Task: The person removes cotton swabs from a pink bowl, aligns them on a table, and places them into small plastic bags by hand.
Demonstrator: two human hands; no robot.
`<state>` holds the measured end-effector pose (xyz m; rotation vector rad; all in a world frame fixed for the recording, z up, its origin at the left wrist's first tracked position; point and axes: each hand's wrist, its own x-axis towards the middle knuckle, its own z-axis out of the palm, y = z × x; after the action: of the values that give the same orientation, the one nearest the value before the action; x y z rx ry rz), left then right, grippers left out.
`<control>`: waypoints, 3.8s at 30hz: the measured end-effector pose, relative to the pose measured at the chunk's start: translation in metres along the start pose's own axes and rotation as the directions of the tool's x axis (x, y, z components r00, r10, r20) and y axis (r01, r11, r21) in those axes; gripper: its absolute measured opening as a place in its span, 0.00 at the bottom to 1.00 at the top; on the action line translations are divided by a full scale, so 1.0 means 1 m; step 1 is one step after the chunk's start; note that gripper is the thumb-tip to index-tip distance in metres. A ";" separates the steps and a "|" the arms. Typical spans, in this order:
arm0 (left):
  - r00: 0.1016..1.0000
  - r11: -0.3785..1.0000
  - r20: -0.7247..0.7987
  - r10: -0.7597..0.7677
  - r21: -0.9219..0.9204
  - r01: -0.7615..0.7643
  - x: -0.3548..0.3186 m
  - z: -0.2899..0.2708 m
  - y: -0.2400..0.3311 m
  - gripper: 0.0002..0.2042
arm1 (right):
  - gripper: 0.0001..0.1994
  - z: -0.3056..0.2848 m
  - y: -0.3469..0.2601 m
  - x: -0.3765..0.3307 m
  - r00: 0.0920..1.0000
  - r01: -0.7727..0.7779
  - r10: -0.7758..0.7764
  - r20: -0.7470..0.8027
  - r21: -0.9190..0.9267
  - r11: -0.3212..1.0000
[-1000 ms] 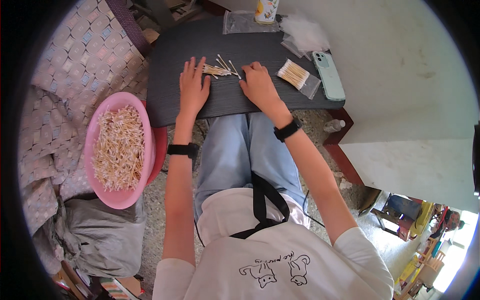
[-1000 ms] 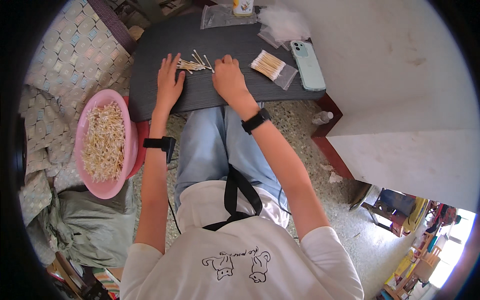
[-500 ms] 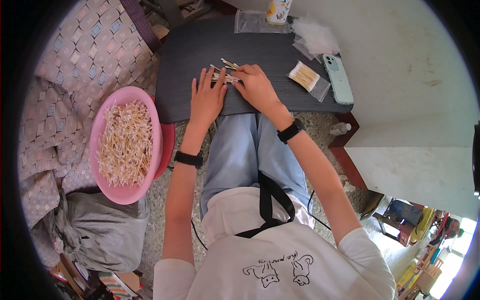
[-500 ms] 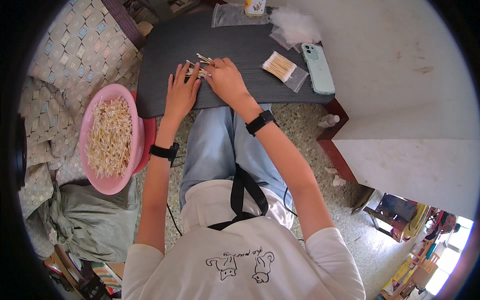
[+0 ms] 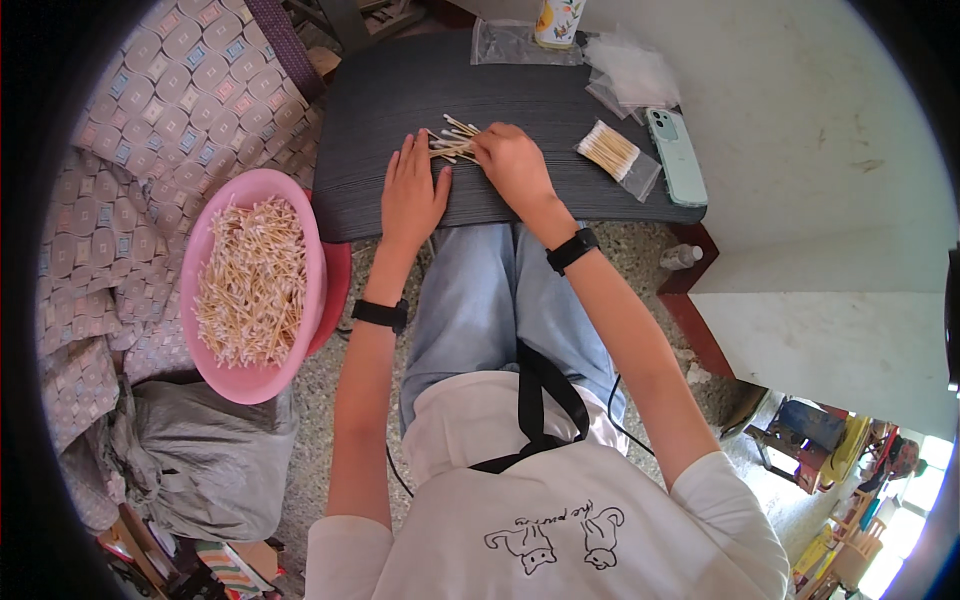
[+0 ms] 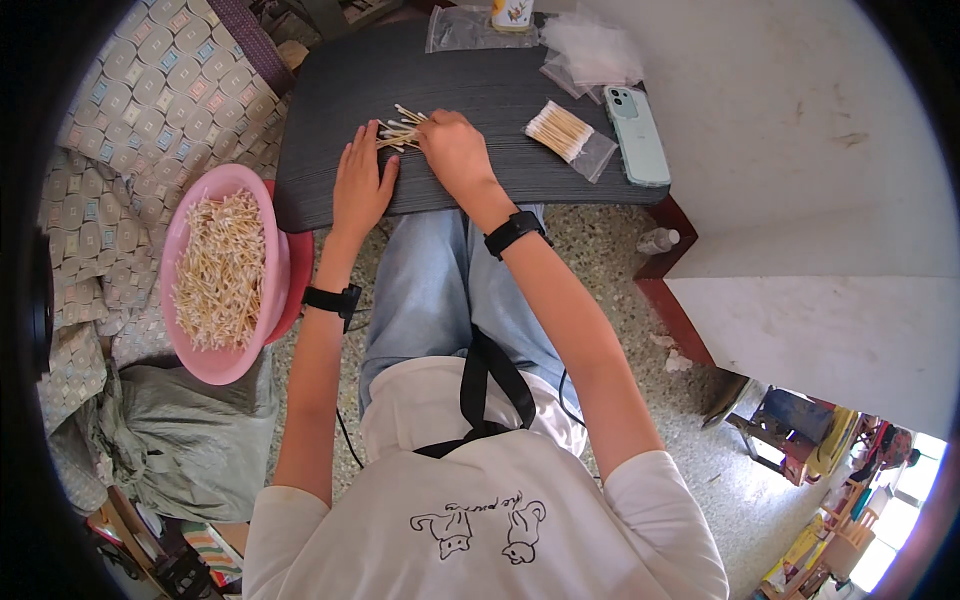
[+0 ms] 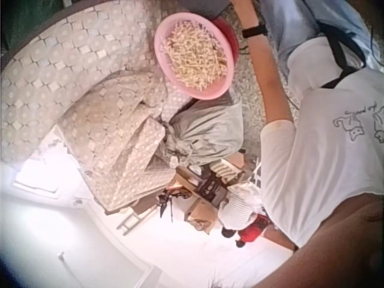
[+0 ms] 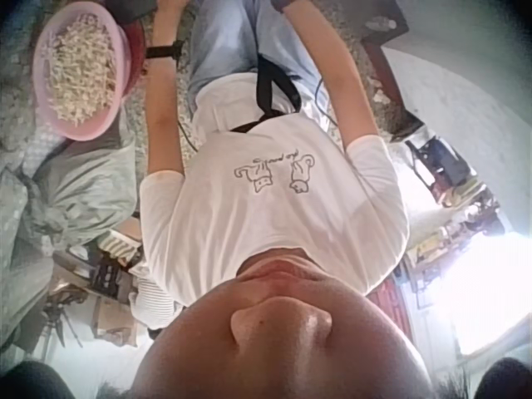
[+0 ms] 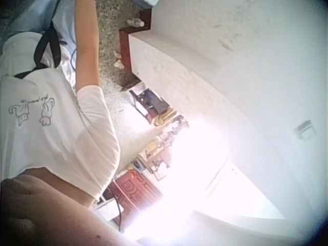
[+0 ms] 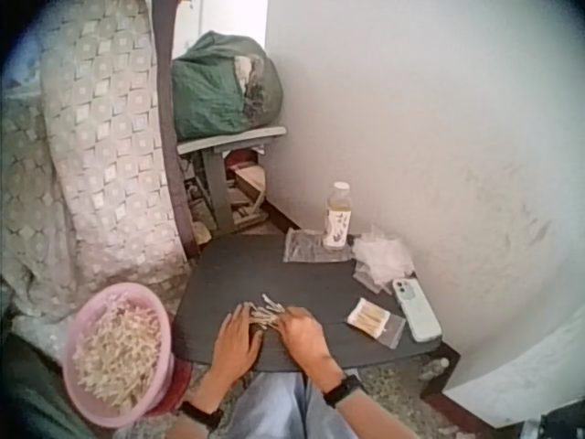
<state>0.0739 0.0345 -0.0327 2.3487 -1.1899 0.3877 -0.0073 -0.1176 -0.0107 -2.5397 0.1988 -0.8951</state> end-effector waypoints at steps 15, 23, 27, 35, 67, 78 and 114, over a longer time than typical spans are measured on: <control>0.991 0.995 -0.125 -0.040 0.081 0.051 0.005 0.001 0.015 0.24 | 0.05 -0.054 0.011 -0.048 0.996 0.056 -0.059 0.064 0.046 0.997; 0.974 0.976 0.100 0.202 -0.108 -0.191 -0.019 -0.016 0.038 0.20 | 0.12 -0.048 0.005 -0.048 0.974 0.228 -0.228 0.005 -0.052 0.972; 0.983 0.965 -0.016 0.185 -0.188 -0.185 -0.017 -0.013 0.038 0.15 | 0.12 -0.047 0.010 -0.044 0.967 0.243 -0.246 0.072 0.052 0.969; 0.991 0.944 -0.110 0.071 -0.315 -0.102 -0.013 -0.014 0.039 0.11 | 0.06 -0.053 0.011 -0.041 0.976 0.156 -0.164 0.143 0.069 0.985; 0.988 0.921 -0.069 0.141 -0.358 -0.157 -0.006 -0.012 0.043 0.05 | 0.04 -0.041 0.015 -0.043 0.990 -0.128 0.133 -0.037 0.127 0.984; 0.987 0.889 -0.140 0.073 -0.440 -0.128 -0.010 -0.014 0.053 0.19 | 0.04 -0.043 0.013 -0.041 0.996 -0.092 0.082 0.046 0.284 0.954; 0.987 0.921 -0.108 0.118 -0.360 -0.150 -0.005 -0.010 0.044 0.06 | 0.03 -0.051 0.019 -0.036 0.986 0.098 -0.110 0.125 0.100 0.990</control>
<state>0.0348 0.0207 -0.0135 1.9194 -1.2649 0.2780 -0.0671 -0.1426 -0.0040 -2.5285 -0.0162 -0.7540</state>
